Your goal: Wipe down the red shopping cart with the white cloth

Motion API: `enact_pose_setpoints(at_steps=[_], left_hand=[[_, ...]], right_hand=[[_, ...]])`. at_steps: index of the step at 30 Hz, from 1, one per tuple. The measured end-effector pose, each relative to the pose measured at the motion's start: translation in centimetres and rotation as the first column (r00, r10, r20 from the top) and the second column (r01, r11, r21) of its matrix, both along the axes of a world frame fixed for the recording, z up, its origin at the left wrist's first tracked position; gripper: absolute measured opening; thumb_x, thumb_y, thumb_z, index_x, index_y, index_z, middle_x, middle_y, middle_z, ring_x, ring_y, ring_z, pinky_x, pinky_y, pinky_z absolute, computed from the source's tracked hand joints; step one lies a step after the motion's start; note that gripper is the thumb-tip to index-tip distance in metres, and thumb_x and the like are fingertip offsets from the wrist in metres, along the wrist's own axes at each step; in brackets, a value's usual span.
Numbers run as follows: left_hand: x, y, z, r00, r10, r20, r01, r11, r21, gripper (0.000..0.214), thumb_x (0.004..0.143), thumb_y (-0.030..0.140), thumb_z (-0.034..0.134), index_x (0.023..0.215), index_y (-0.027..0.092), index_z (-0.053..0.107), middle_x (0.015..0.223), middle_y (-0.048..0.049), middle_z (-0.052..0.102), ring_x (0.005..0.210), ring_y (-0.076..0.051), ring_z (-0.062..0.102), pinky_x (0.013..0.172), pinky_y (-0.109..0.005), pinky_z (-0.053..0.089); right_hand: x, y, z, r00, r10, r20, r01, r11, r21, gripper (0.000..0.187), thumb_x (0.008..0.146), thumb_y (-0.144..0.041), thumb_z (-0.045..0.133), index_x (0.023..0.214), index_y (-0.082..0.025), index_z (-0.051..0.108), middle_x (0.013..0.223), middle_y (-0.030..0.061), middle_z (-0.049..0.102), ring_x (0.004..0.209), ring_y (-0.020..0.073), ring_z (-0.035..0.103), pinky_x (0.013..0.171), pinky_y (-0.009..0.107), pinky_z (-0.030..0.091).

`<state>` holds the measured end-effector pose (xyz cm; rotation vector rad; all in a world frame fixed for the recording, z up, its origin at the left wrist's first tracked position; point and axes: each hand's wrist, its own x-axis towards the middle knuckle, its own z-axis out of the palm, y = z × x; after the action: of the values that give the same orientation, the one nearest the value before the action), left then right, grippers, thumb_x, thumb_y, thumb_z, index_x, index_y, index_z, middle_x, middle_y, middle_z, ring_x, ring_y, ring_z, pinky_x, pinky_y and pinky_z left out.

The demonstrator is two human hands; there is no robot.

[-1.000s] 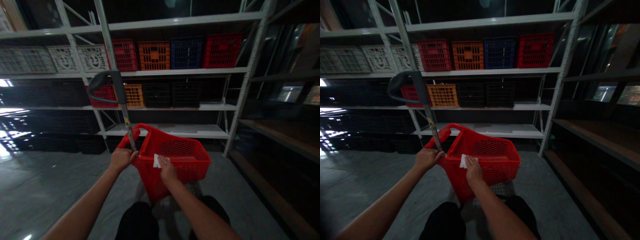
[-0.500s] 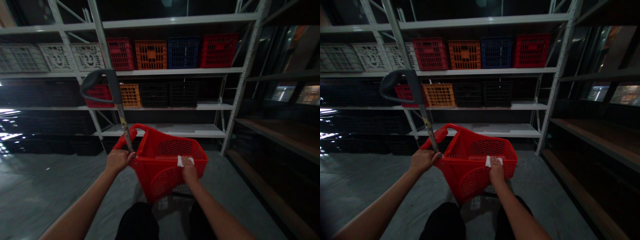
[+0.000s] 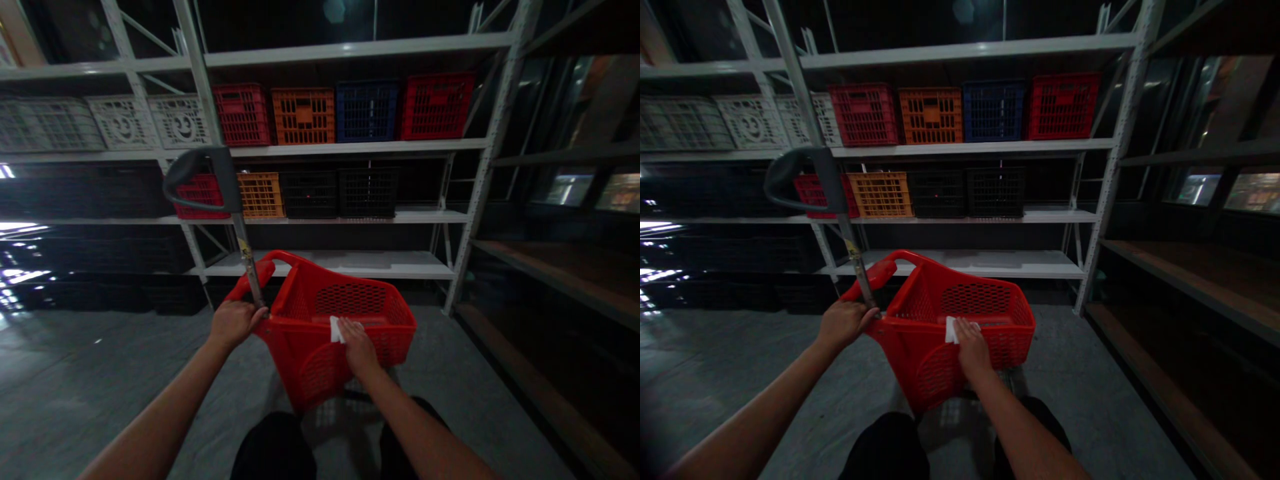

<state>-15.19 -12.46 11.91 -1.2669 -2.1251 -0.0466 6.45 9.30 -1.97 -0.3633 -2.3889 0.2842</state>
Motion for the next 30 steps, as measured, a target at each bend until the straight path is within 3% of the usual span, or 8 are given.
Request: enact_pose_setpoints(at_steps=[4,8,16,20,24,27,30], left_hand=[[-0.5,0.0,-0.2,0.999,-0.031,0.011,0.03,1.0,0.007,0.059,0.085,0.054,0.024,0.064,0.018,0.066,0.068,-0.0099,0.069,0.068,-0.023,0.062,0.067,-0.035,0.04],[-1.0,0.2,-0.4,1.0,-0.013,-0.008,0.012,1.0,-0.007,0.06,0.085,0.055,0.023,0.062,0.02,0.065,0.066,-0.0091,0.068,0.066,-0.023,0.062,0.065,-0.035,0.039],[-0.8,0.2,-0.2,0.999,-0.04,0.0,0.04,0.999,0.016,0.058,0.085,0.054,0.024,0.06,0.018,0.064,0.065,-0.0099,0.068,0.066,-0.024,0.062,0.063,-0.036,0.038],[-0.9,0.3,-0.4,0.999,-0.021,-0.027,0.021,1.0,0.015,0.059,0.085,0.052,0.024,0.06,0.018,0.064,0.065,-0.011,0.068,0.067,-0.026,0.062,0.065,-0.037,0.039],[-1.0,0.3,-0.4,1.0,0.005,-0.026,-0.005,1.0,-0.012,0.058,0.086,0.051,0.024,0.061,0.017,0.064,0.066,-0.0101,0.068,0.068,-0.025,0.062,0.068,-0.037,0.039],[-0.5,0.1,0.0,1.0,-0.013,0.007,0.012,0.999,0.042,0.052,0.086,0.051,0.029,0.072,0.016,0.065,0.076,-0.0113,0.068,0.077,-0.026,0.062,0.075,-0.039,0.039],[1.4,-0.5,0.0,0.998,-0.066,0.023,0.057,0.955,0.291,0.047,0.082,0.051,0.04,0.103,0.013,0.058,0.11,-0.0171,0.061,0.104,-0.031,0.054,0.09,-0.046,0.035]], right_hand=[[6.2,6.5,-2.1,0.983,-0.173,0.068,0.173,0.985,0.009,0.063,0.07,0.005,0.031,0.129,-0.01,0.046,0.133,0.0104,0.047,0.126,0.0182,0.039,0.107,0.041,0.026],[10.0,10.5,-3.0,0.95,-0.308,0.046,0.311,0.948,-0.063,0.058,0.072,0.003,0.033,0.126,-0.011,0.05,0.131,0.0098,0.05,0.124,0.0174,0.042,0.107,0.036,0.028],[8.9,11.7,-4.5,0.886,-0.449,-0.116,0.413,0.877,-0.247,0.055,0.074,-0.001,0.029,0.122,-0.01,0.054,0.125,0.0121,0.055,0.123,0.0198,0.043,0.102,0.04,0.034],[7.8,9.9,-4.0,0.899,-0.427,-0.093,0.391,0.881,-0.264,0.057,0.07,0.002,0.033,0.123,-0.007,0.053,0.128,0.0151,0.051,0.125,0.0216,0.04,0.104,0.041,0.032],[5.2,4.7,-2.5,0.949,-0.303,-0.087,0.271,0.925,-0.268,0.067,0.065,0.007,0.031,0.125,-0.013,0.051,0.13,0.0095,0.05,0.125,0.0179,0.04,0.105,0.039,0.033],[3.0,-0.9,-0.9,0.993,-0.054,-0.101,0.025,0.963,-0.268,0.068,0.063,0.007,0.031,0.124,-0.014,0.052,0.128,0.0083,0.052,0.122,0.0158,0.044,0.104,0.036,0.035],[2.3,-5.9,0.3,0.97,0.182,-0.164,-0.225,0.925,-0.305,0.069,0.063,0.004,0.032,0.124,-0.018,0.053,0.125,0.0048,0.055,0.116,0.0134,0.05,0.102,0.033,0.038]])
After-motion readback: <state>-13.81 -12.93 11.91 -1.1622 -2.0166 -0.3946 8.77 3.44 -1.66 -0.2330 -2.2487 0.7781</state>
